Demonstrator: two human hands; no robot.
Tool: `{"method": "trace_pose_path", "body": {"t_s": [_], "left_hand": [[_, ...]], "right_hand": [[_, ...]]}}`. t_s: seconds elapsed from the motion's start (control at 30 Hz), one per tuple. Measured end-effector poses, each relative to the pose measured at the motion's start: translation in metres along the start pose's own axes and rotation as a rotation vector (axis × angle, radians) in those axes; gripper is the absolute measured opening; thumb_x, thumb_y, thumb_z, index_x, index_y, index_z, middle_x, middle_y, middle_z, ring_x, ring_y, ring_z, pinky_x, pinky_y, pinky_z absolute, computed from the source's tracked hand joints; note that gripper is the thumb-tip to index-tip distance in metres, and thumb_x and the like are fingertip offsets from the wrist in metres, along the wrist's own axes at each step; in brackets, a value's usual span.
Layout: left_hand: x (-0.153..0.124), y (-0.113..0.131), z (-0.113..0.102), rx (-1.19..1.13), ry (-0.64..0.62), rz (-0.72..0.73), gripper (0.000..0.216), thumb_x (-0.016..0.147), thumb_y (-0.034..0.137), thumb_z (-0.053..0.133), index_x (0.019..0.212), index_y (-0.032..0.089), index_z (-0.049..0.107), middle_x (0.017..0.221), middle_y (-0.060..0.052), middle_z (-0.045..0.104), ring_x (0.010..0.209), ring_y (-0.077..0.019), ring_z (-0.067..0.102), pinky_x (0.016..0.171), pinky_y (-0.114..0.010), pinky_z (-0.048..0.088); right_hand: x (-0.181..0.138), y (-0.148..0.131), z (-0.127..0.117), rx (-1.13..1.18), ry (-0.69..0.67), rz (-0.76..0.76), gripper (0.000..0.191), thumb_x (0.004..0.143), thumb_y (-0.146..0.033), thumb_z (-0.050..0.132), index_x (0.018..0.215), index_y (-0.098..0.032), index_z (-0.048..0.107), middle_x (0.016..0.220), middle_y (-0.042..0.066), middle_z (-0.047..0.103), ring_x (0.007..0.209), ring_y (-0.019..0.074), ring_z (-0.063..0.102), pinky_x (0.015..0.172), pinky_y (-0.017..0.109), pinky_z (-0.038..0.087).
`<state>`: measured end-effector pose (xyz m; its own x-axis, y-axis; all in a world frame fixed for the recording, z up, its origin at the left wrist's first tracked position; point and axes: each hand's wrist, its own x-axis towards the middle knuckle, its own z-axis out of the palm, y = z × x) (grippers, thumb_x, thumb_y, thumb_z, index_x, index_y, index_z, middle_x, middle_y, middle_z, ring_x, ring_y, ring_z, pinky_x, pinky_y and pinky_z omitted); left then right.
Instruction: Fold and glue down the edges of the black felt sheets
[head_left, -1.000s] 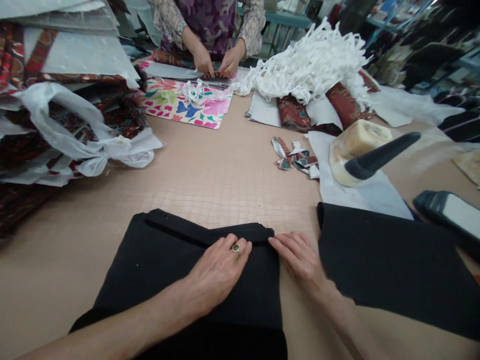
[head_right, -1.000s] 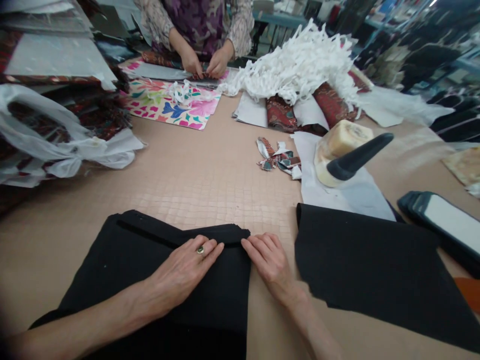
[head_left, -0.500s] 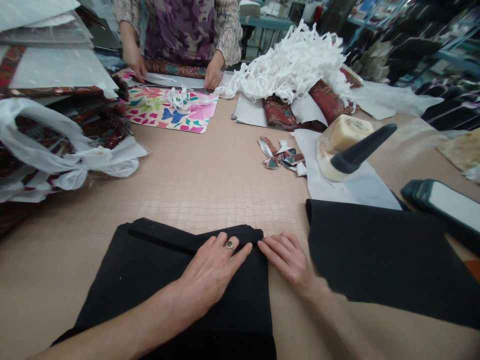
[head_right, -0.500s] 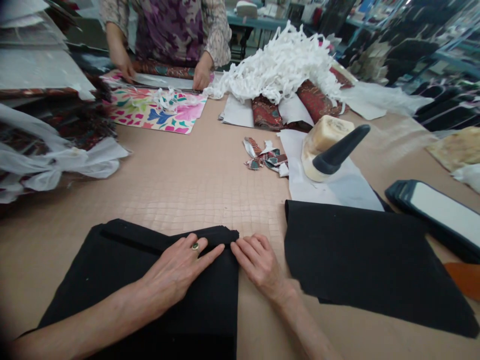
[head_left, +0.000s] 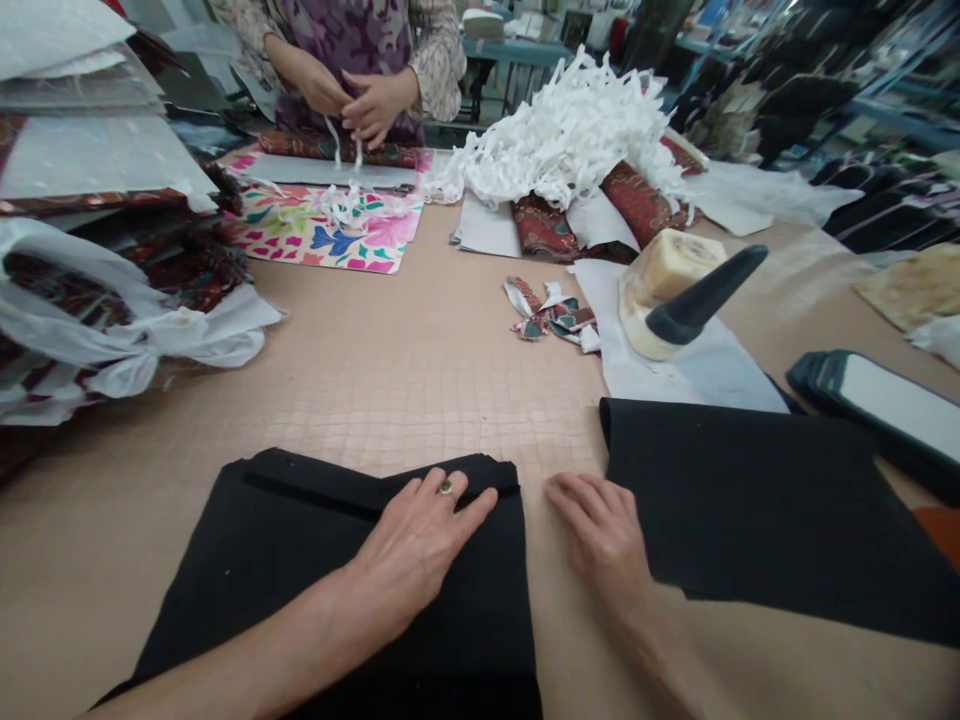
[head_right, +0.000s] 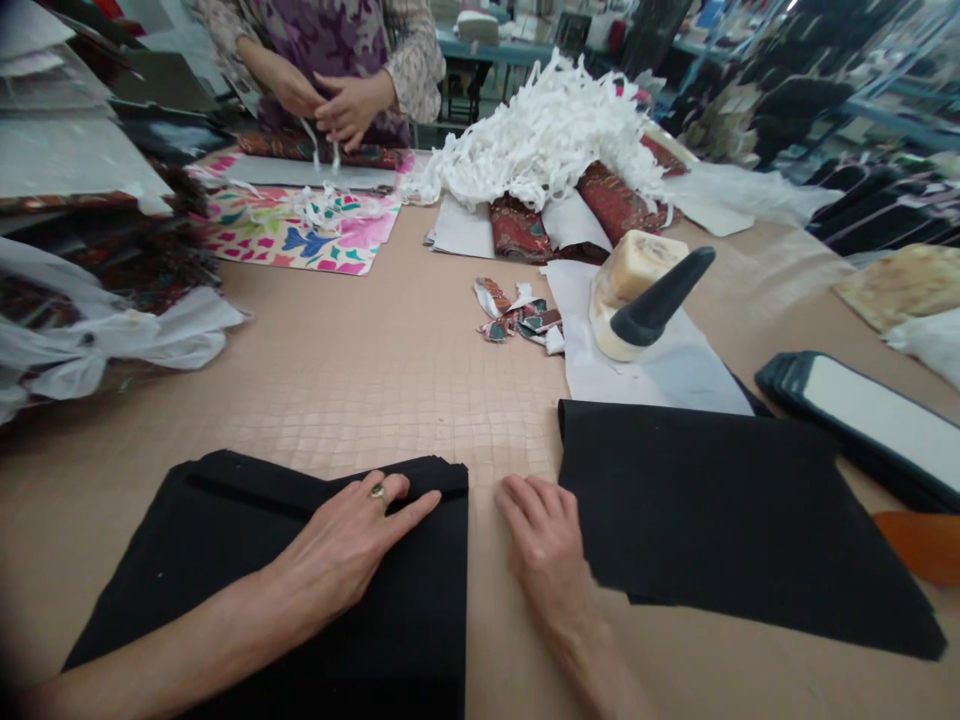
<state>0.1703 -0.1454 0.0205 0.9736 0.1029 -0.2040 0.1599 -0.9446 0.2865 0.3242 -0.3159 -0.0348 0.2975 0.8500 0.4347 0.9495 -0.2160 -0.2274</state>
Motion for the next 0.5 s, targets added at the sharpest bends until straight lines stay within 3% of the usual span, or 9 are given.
{"method": "trace_pose_path", "body": {"t_s": [0.07,0.13,0.3,0.4,0.5], "left_hand": [[-0.001,-0.005,0.004,-0.113,0.099,-0.043,0.035,0.080,0.006,0.042,0.113,0.017,0.049,0.101,-0.008,0.051,0.089,-0.0214,0.049,0.079,-0.036,0.044],[-0.001,-0.009,0.008,-0.208,0.165,-0.094,0.019,0.083,0.009,0.044,0.098,0.017,0.051,0.093,-0.006,0.050,0.085,-0.0201,0.047,0.077,-0.035,0.043],[-0.003,-0.005,0.006,-0.308,0.222,-0.085,0.013,0.078,0.005,0.052,0.081,0.018,0.049,0.086,-0.002,0.051,0.082,-0.0185,0.046,0.073,-0.031,0.039],[-0.011,-0.010,-0.008,-0.295,0.167,0.002,0.008,0.084,0.009,0.050,0.086,0.017,0.050,0.087,-0.001,0.056,0.079,-0.0164,0.050,0.072,-0.028,0.038],[-0.043,-0.031,-0.037,-0.203,-0.006,0.119,0.004,0.088,0.018,0.050,0.090,0.017,0.053,0.082,-0.001,0.060,0.073,-0.0154,0.055,0.068,-0.026,0.038]], "right_hand": [[0.002,0.000,-0.006,0.055,0.072,0.107,0.036,0.082,-0.001,0.035,0.101,-0.018,0.060,0.096,0.008,0.064,0.091,0.0211,0.053,0.075,0.038,0.040],[0.011,-0.006,-0.011,0.164,0.073,0.121,0.036,0.083,-0.001,0.036,0.107,-0.019,0.057,0.098,0.007,0.063,0.093,0.0194,0.053,0.078,0.037,0.040],[0.045,-0.036,-0.014,0.355,-0.150,-0.030,0.023,0.086,-0.017,0.049,0.108,-0.020,0.056,0.099,0.005,0.063,0.099,0.0208,0.052,0.082,0.038,0.039],[0.049,-0.043,-0.024,0.377,-0.202,-0.081,0.011,0.085,-0.024,0.054,0.093,-0.022,0.061,0.083,0.002,0.064,0.085,0.0189,0.056,0.077,0.037,0.040],[0.036,-0.046,-0.049,0.359,-0.215,-0.095,0.012,0.084,-0.022,0.054,0.093,-0.024,0.062,0.080,0.002,0.063,0.079,0.0170,0.058,0.075,0.035,0.043]]}}
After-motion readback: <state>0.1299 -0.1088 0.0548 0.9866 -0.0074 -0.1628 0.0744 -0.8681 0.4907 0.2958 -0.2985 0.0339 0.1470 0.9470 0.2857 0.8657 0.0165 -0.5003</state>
